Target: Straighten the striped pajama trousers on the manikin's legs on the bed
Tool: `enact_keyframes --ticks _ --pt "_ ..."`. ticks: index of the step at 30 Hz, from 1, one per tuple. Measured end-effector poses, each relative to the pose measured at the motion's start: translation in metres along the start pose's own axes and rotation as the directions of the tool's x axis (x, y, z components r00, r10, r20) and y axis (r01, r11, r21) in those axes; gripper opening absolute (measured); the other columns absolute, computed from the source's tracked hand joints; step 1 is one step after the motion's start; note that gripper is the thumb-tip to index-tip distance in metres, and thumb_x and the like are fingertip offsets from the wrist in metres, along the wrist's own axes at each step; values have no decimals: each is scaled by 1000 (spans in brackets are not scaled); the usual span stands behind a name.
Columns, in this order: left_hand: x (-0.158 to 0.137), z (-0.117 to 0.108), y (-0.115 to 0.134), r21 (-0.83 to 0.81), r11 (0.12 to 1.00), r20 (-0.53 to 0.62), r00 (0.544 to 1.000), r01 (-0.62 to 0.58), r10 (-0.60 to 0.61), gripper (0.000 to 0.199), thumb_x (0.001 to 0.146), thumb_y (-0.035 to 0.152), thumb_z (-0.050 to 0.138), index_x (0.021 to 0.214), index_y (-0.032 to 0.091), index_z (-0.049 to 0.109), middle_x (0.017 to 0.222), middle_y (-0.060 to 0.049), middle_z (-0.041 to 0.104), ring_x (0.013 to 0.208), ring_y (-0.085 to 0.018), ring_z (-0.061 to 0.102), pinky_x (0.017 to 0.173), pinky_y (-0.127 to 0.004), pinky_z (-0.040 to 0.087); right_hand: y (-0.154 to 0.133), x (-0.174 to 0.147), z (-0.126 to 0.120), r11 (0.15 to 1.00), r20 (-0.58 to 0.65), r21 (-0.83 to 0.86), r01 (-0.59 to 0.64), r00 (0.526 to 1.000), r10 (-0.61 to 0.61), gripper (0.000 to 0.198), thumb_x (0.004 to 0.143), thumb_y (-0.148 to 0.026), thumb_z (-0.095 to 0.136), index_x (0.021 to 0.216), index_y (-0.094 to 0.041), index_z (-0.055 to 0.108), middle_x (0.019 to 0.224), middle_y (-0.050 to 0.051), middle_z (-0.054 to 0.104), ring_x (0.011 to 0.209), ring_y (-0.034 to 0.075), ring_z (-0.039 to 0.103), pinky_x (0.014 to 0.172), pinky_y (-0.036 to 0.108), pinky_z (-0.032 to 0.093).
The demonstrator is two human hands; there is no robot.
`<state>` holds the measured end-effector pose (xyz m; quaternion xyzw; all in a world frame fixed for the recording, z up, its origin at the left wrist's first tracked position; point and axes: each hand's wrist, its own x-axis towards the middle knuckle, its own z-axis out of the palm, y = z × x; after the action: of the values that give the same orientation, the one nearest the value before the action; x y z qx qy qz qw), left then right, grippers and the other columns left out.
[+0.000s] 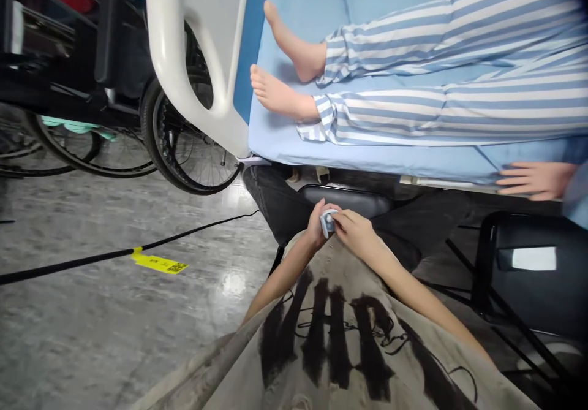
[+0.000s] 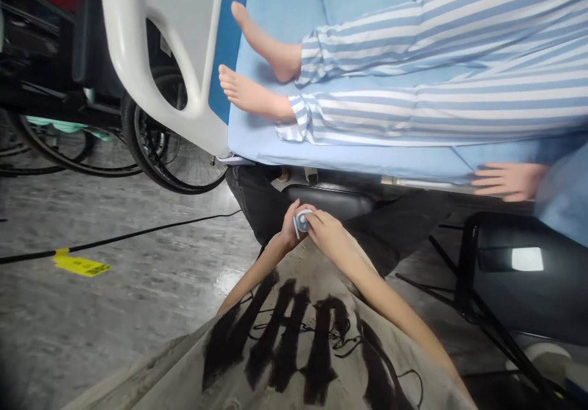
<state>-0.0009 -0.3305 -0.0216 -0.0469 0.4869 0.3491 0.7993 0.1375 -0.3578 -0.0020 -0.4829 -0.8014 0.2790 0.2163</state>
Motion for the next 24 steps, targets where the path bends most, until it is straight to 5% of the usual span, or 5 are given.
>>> enact_keyframes --ticks 13,24 --pt "3 -1 -4 99 994 -51 997 -46 52 37 91 40 52 68 13 62 59 -1 54 53 -11 48 54 -22 38 -10 -3 9 972 66 -184 -149 984 163 28 94 -12 49 116 -16 65 111 11 66 99 21 62 88 34 52" --pt "5 -1 -6 116 989 46 995 -88 83 36 84 44 57 64 14 61 60 -3 58 62 -16 57 63 -25 44 -2 -2 5 954 -42 -22 -300 953 299 24 95 -35 60 115 -22 65 106 6 67 99 19 63 75 26 48"
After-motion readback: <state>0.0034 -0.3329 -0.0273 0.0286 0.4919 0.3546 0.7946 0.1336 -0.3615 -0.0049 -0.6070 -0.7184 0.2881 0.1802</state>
